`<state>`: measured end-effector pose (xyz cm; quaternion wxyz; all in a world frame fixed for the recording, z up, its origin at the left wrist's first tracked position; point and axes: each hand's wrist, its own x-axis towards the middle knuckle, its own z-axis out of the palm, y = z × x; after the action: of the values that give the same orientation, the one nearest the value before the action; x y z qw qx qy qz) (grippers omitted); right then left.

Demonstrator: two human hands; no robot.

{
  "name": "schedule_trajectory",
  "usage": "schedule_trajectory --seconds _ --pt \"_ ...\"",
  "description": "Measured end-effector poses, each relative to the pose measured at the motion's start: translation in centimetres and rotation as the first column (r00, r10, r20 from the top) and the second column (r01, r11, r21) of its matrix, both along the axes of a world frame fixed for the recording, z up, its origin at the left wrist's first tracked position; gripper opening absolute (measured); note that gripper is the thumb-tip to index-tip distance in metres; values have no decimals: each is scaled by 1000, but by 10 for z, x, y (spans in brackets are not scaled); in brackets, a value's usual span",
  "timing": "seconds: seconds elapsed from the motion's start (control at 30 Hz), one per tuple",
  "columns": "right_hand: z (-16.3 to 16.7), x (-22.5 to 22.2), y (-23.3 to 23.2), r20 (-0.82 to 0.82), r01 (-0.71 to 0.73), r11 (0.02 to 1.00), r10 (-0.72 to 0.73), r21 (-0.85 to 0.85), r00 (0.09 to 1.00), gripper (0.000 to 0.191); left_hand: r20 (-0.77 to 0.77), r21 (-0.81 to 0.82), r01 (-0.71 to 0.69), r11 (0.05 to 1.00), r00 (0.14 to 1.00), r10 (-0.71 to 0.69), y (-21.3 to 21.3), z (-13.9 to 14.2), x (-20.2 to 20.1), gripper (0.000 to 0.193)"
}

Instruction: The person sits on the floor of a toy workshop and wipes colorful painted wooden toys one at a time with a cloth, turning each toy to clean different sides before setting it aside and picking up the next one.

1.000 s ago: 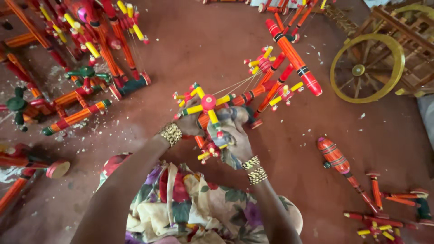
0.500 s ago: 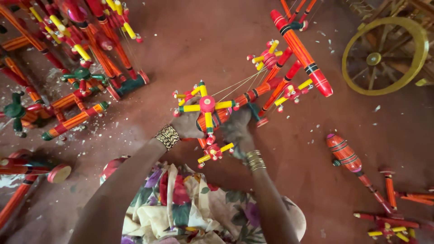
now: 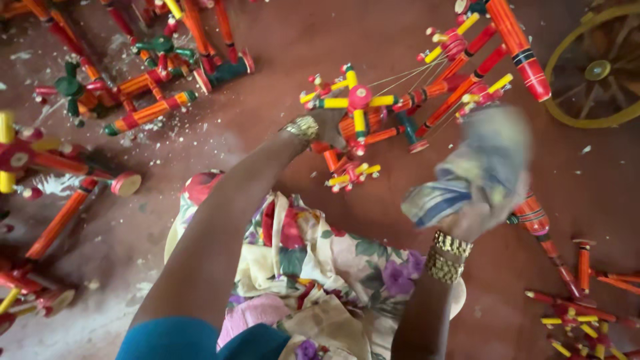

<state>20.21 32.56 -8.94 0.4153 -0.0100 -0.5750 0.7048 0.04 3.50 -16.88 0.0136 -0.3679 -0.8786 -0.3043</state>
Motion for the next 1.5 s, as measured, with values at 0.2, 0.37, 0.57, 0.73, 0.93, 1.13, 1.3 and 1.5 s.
schedule_trajectory --seconds 0.2,0.37,0.57,0.73,0.93,1.13,1.3,1.5 --pt "-4 46 -56 71 103 994 -105 26 992 34 -9 -340 -238 910 968 250 38 15 -12 126" --pt "-55 91 -169 376 -594 639 460 490 805 33 112 -360 -126 924 978 177 55 18 -34 138" --pt "-68 75 -243 669 -846 -327 742 421 46 33 -44 -357 -230 905 972 230 44 26 -19 121" --pt "-72 38 -223 619 -737 11 535 676 575 33 36 -190 -62 980 997 70 38 15 -29 124" --pt "-84 103 -299 617 -821 -248 772 514 152 33 -130 -128 -98 987 988 82 51 0 -35 121" --pt "-71 88 -272 722 -750 -572 665 332 -187 33 -89 -334 -156 929 987 134 30 16 -18 113" --pt "2 27 -141 706 -928 -150 693 341 147 34 -193 -177 -96 980 979 61 22 9 -22 121" --pt "74 18 -44 0 -123 945 130 304 992 33 -115 -258 -135 957 987 108 24 -21 -22 131"
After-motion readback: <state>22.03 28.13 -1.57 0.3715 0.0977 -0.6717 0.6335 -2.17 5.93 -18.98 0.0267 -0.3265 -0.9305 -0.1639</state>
